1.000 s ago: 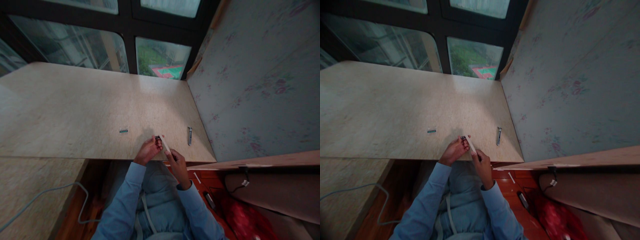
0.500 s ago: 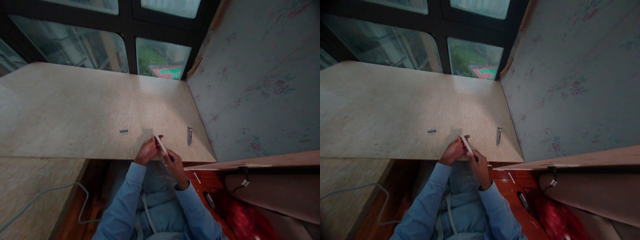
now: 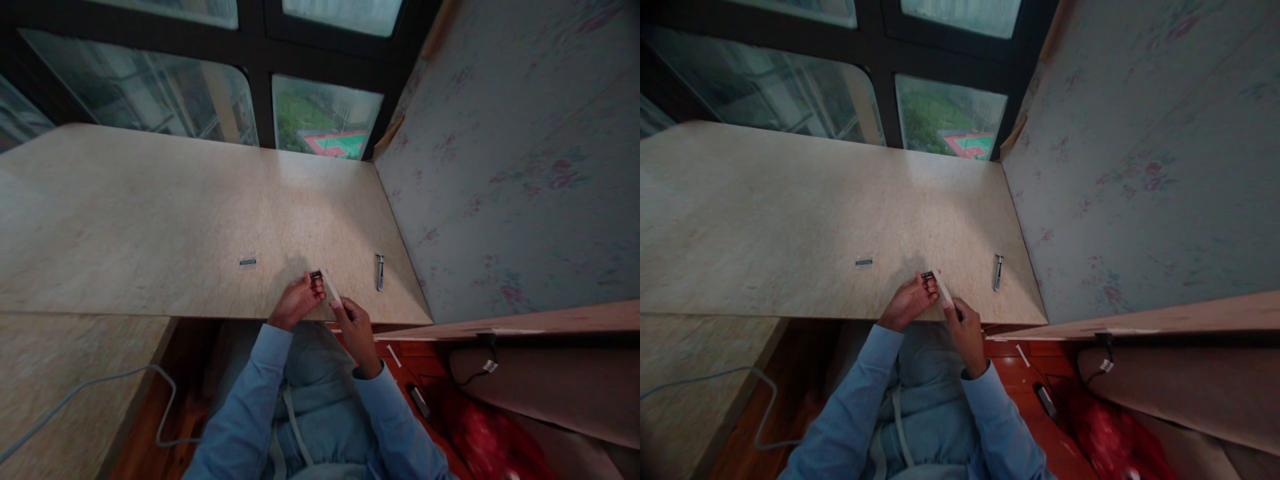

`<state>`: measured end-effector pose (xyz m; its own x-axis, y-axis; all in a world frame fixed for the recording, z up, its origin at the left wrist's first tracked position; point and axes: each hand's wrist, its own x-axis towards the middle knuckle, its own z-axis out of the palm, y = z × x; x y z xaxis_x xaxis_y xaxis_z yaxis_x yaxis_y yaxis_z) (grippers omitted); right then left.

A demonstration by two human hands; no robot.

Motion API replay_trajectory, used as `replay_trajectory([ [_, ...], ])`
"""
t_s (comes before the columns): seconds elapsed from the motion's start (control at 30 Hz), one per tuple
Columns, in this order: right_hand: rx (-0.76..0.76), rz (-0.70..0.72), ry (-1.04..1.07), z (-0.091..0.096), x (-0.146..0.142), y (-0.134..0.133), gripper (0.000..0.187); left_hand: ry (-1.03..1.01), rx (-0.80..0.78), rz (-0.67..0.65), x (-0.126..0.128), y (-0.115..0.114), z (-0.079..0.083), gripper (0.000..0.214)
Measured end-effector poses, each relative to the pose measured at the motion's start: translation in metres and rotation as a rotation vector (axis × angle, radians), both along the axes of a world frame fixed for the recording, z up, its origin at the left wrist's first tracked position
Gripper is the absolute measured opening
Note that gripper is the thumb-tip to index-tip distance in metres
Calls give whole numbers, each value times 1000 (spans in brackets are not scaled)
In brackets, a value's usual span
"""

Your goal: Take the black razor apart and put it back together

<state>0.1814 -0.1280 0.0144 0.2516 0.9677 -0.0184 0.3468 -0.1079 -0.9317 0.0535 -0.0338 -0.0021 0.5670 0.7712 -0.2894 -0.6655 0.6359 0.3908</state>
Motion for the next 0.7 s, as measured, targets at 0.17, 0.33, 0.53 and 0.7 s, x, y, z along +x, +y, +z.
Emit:
replay_trajectory([
  [0.17, -2, 75, 2, 3, -5, -1, 36, 42, 15, -19, 0, 1, -2, 27],
  [0.33, -19, 109, 13, 8, -3, -2, 35, 76, 8, -10, -1, 1, -6, 27],
  [0.53, -36, 91, 15, 7, 3, -3, 36, 41, 3, -2, 0, 1, -3, 28],
  [0.7, -47, 31, -3, 8, 9, -4, 38, 3, 13, 4, -1, -1, -1, 21],
])
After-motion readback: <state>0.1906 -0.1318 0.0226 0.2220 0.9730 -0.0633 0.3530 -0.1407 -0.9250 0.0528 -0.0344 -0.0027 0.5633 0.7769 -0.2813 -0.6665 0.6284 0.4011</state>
